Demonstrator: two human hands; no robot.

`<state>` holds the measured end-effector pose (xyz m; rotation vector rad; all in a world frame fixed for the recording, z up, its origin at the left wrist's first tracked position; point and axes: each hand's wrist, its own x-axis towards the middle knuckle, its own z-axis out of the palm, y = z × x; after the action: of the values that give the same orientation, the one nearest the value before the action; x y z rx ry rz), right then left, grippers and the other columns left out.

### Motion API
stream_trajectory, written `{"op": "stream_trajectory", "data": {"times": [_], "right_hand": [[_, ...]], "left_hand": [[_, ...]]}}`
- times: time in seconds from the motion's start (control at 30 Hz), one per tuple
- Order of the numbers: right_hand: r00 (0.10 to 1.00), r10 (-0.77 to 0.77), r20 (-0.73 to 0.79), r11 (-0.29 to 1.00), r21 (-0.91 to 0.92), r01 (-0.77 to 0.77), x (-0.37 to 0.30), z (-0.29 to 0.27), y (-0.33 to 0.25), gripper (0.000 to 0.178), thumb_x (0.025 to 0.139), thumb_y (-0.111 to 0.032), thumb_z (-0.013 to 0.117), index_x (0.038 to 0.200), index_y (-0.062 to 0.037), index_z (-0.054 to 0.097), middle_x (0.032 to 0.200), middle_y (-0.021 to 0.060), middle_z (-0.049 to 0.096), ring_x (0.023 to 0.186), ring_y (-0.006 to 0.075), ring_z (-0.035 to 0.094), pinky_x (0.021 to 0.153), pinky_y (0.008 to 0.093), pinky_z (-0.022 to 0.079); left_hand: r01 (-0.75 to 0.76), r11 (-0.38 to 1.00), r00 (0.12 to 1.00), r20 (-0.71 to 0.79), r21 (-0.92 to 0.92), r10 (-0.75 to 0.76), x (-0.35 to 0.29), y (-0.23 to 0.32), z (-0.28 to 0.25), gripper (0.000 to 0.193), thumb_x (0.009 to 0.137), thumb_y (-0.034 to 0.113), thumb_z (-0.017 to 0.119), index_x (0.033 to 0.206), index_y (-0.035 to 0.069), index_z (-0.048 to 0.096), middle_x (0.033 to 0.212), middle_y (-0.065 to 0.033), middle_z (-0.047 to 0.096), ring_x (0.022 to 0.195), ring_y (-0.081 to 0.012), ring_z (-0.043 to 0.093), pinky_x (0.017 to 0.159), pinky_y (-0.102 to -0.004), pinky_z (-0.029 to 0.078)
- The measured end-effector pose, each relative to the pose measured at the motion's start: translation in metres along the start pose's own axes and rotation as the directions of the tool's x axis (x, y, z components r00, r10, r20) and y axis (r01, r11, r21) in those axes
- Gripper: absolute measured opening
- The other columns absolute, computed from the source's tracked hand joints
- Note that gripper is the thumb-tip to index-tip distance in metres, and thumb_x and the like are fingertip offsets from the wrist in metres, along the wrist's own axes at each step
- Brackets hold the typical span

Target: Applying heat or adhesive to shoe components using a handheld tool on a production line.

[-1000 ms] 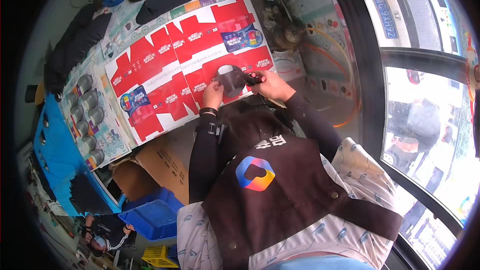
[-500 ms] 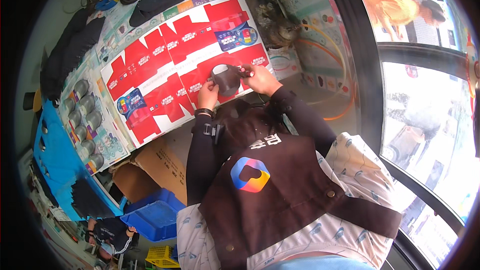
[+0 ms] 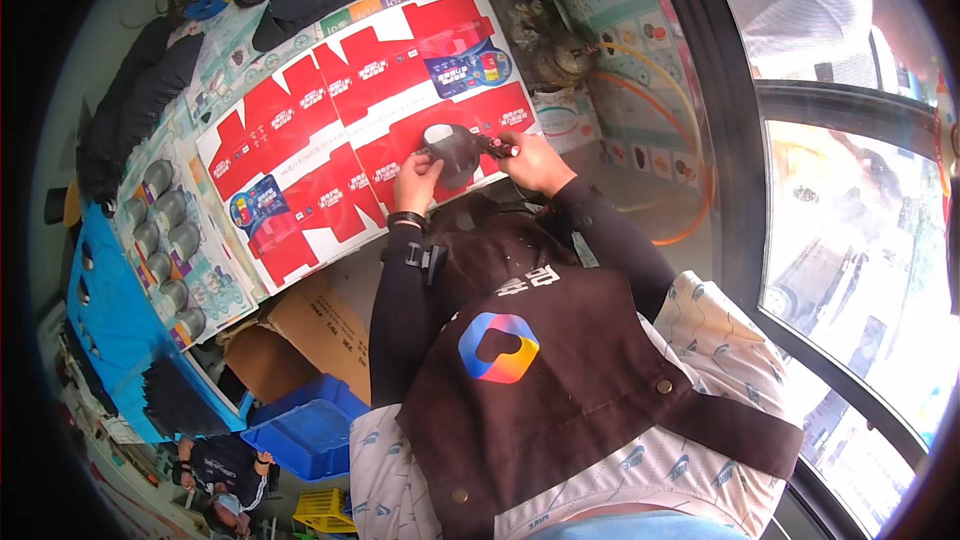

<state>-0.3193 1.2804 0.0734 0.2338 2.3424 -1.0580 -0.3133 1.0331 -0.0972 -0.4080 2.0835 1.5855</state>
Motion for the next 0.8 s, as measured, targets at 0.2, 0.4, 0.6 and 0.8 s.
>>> {"op": "stream_trajectory", "data": {"times": [0.2,0.4,0.6,0.8], "right_hand": [[0.993,-0.084,-0.078,0.995,0.051,0.088,-0.003,0.003,-0.011,0.033,0.085,-0.018,0.060,0.113,-0.0046,0.070,0.104,0.0278,0.069,0.103,0.0457,0.065,0.088,0.0507,0.052],[0.999,-0.033,-0.010,0.999,0.000,0.033,-0.009,0.011,0.030,0.034,0.088,-0.022,0.060,0.115,-0.0050,0.071,0.102,0.0271,0.070,0.102,0.0461,0.066,0.089,0.0517,0.052],[0.991,-0.129,-0.039,0.990,0.058,0.131,-0.009,-0.002,-0.010,0.035,0.086,-0.020,0.063,0.115,-0.0032,0.070,0.103,0.0262,0.070,0.102,0.0454,0.066,0.087,0.0485,0.053],[0.990,-0.138,-0.033,0.986,0.092,0.141,-0.006,-0.002,-0.002,0.033,0.085,-0.018,0.062,0.114,-0.0045,0.071,0.103,0.0262,0.071,0.102,0.0455,0.066,0.086,0.0484,0.052]], "left_hand": [[0.049,0.999,0.999,0.021,0.004,-0.049,-0.002,0.009,-0.005,0.041,0.091,0.022,0.079,0.119,-0.004,0.064,0.100,-0.0121,0.074,0.078,-0.0153,0.070,0.069,-0.0283,0.056],[0.031,0.996,0.999,0.025,-0.080,-0.029,-0.003,0.016,0.000,0.036,0.089,0.022,0.081,0.113,-0.002,0.068,0.090,-0.0087,0.075,0.071,-0.0126,0.067,0.063,-0.0272,0.052],[0.136,0.985,0.989,0.076,-0.102,-0.129,0.003,0.003,-0.012,0.043,0.093,0.020,0.078,0.124,-0.006,0.061,0.105,-0.0135,0.073,0.083,-0.0167,0.070,0.072,-0.0289,0.057],[0.160,0.981,0.986,0.065,-0.107,-0.153,0.006,0.003,-0.010,0.041,0.097,0.021,0.074,0.125,-0.006,0.061,0.105,-0.0121,0.073,0.084,-0.0160,0.070,0.072,-0.0279,0.057]]}}
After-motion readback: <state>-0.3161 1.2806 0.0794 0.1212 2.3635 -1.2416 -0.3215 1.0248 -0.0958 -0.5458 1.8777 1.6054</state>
